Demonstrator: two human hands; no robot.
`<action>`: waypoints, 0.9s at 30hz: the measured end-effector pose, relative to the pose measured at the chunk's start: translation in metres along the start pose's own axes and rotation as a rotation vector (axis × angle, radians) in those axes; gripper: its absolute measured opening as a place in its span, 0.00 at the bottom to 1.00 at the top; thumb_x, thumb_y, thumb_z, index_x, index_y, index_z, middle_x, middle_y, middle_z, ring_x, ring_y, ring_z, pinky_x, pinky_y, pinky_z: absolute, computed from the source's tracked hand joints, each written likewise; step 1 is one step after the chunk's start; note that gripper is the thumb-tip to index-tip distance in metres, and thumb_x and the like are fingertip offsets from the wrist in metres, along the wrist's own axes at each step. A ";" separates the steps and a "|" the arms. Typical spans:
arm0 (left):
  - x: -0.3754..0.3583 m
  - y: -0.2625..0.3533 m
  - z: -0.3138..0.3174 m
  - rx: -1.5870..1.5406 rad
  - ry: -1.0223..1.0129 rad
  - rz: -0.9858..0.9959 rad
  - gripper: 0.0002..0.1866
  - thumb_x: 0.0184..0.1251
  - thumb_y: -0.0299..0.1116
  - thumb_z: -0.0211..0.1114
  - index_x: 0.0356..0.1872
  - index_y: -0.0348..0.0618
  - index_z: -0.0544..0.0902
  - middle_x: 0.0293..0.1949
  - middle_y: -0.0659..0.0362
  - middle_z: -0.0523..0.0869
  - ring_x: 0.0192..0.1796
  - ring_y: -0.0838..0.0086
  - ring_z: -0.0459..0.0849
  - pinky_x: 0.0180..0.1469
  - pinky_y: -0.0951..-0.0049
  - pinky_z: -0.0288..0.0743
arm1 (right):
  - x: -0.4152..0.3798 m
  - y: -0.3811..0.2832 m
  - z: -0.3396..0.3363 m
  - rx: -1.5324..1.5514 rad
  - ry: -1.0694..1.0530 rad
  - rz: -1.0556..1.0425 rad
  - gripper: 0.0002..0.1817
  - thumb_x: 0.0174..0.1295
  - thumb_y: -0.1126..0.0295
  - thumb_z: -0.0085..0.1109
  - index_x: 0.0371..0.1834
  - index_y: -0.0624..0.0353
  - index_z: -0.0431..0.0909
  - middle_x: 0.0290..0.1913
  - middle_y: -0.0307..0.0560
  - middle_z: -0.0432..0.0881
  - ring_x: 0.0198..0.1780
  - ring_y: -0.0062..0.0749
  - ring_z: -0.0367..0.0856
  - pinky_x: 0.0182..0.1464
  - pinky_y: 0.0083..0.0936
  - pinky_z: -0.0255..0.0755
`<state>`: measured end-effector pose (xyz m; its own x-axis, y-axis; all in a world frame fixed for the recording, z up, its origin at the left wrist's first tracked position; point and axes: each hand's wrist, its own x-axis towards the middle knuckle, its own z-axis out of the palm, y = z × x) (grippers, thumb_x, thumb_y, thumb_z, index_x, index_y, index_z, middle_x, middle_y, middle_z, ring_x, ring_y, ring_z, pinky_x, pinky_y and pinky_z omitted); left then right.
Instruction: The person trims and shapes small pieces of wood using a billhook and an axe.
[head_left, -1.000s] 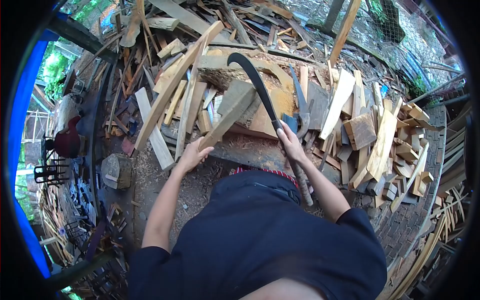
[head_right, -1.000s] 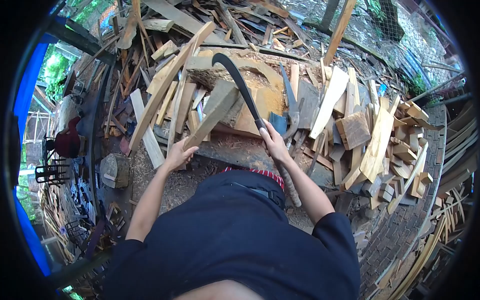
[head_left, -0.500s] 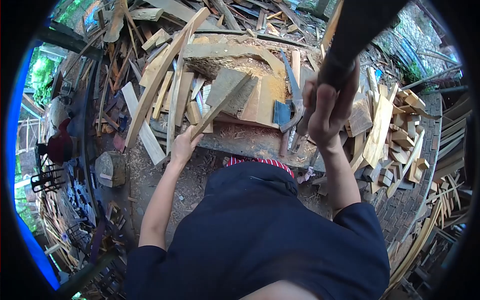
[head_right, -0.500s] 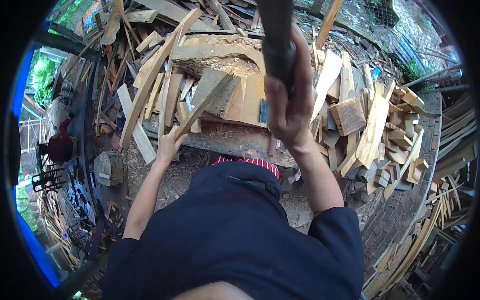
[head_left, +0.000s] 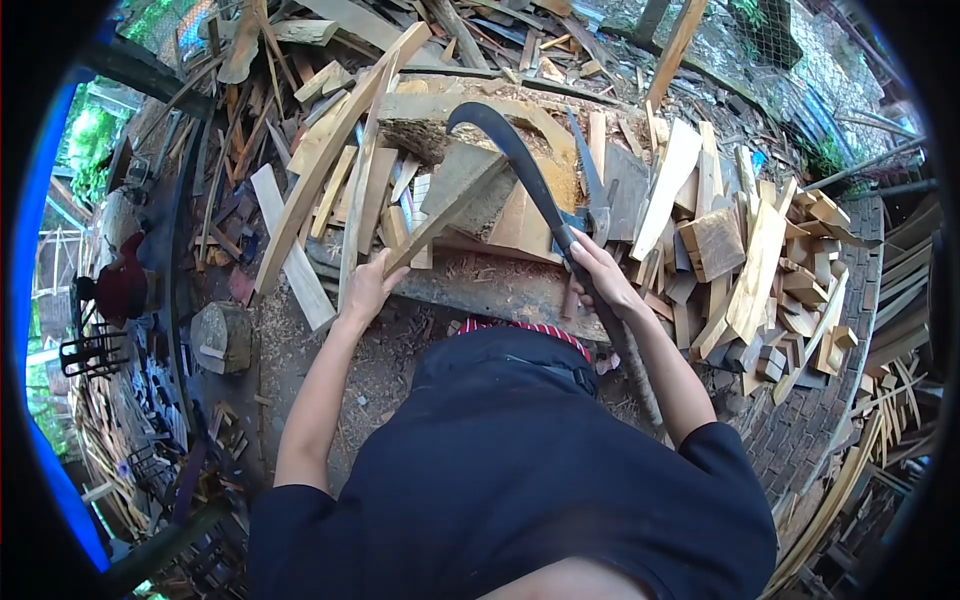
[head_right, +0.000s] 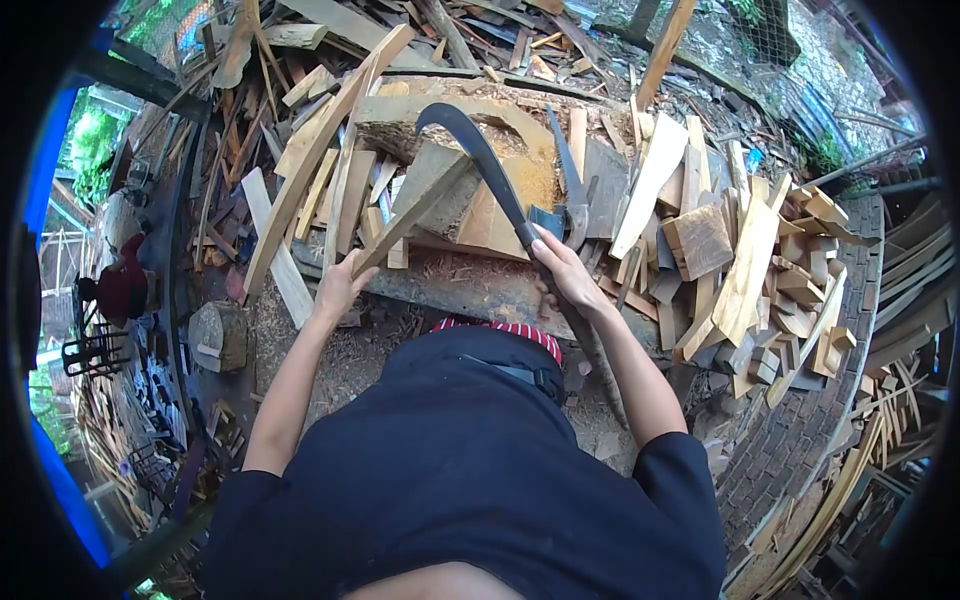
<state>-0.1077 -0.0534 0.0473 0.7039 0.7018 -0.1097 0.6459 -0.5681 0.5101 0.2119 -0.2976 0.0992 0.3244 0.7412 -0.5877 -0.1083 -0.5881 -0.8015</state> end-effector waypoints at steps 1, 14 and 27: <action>0.002 -0.001 0.000 -0.004 0.007 -0.003 0.18 0.67 0.45 0.68 0.48 0.44 0.77 0.33 0.42 0.86 0.42 0.42 0.84 0.41 0.48 0.77 | -0.004 -0.004 0.001 0.228 -0.093 0.066 0.28 0.76 0.50 0.44 0.78 0.39 0.59 0.28 0.41 0.73 0.23 0.23 0.74 0.26 0.22 0.69; -0.001 0.007 0.000 -0.038 0.007 0.028 0.17 0.68 0.41 0.67 0.51 0.44 0.78 0.32 0.39 0.86 0.42 0.43 0.85 0.39 0.49 0.78 | -0.034 -0.100 0.013 -0.042 0.619 -1.153 0.31 0.75 0.66 0.50 0.79 0.57 0.54 0.38 0.49 0.85 0.34 0.27 0.81 0.43 0.25 0.76; -0.003 0.005 -0.006 0.020 -0.015 -0.002 0.17 0.68 0.42 0.67 0.47 0.40 0.77 0.34 0.40 0.86 0.43 0.42 0.85 0.41 0.49 0.77 | 0.004 0.025 0.012 -0.525 0.314 -0.304 0.28 0.75 0.48 0.43 0.77 0.34 0.58 0.28 0.65 0.82 0.30 0.57 0.85 0.28 0.48 0.77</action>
<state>-0.1085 -0.0563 0.0550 0.7071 0.6963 -0.1233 0.6526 -0.5755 0.4929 0.1989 -0.3058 0.0756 0.5345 0.8157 -0.2213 0.4754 -0.5067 -0.7192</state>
